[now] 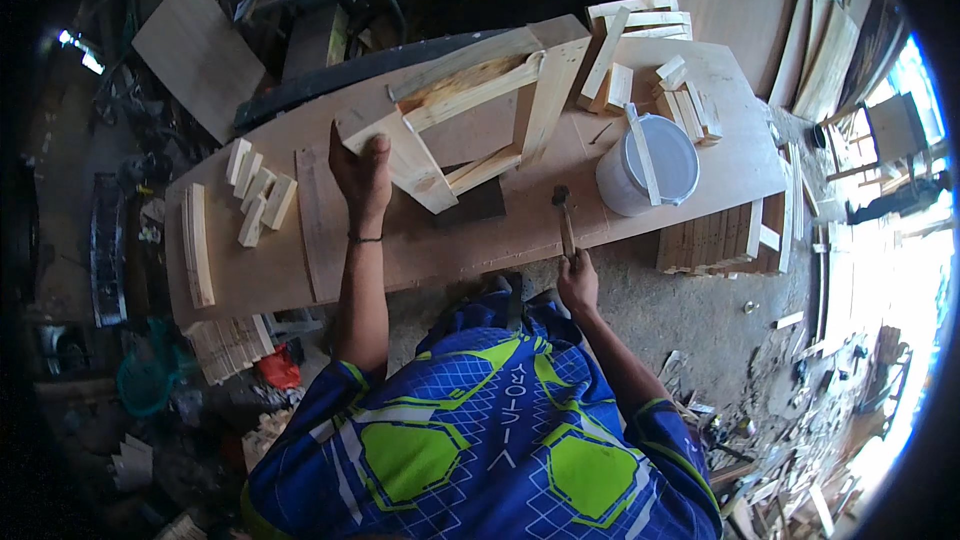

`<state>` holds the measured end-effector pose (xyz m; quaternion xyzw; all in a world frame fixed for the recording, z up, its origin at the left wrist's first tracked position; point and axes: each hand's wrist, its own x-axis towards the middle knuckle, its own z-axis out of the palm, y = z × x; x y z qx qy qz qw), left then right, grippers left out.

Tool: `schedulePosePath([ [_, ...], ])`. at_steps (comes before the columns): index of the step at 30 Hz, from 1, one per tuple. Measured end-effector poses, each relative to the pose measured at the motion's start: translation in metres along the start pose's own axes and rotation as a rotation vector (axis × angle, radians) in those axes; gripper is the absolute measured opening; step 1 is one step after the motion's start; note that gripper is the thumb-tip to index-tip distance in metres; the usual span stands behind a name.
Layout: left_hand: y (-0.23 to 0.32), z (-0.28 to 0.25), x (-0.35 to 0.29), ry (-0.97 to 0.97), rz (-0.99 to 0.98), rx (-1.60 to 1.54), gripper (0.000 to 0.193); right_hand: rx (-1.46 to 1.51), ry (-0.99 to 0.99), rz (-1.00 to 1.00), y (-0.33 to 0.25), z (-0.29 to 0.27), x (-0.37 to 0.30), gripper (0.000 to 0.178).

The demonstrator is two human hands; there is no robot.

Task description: Assembling a wooden frame by applying glue and hammering nails into wood pieces on a workbench.

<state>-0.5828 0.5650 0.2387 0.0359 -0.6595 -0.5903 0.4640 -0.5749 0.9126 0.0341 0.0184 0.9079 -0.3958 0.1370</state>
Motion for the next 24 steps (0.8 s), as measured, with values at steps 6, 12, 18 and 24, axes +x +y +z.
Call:
schedulePosePath([
  [6, -0.014, -0.02, -0.007, 0.068, 0.003, 0.109, 0.063, -0.336, 0.352, -0.495, -0.042, 0.063, 0.083, 0.045],
  [12, -0.01, -0.07, -0.021, 0.329, -0.207, 0.041, 0.073, 0.066, -0.242, -0.322, -0.04, 0.068, 0.043, 0.032],
  [18, 0.036, -0.11, -0.031, 0.3, -0.304, 0.01, 0.07, 0.162, -0.497, -0.097, 0.072, 0.065, -0.06, 0.033],
  [24, 0.107, -0.02, -0.066, 0.272, -0.379, 0.139, 0.057, 0.234, -0.598, -0.15, 0.119, -0.049, -0.122, 0.038],
])
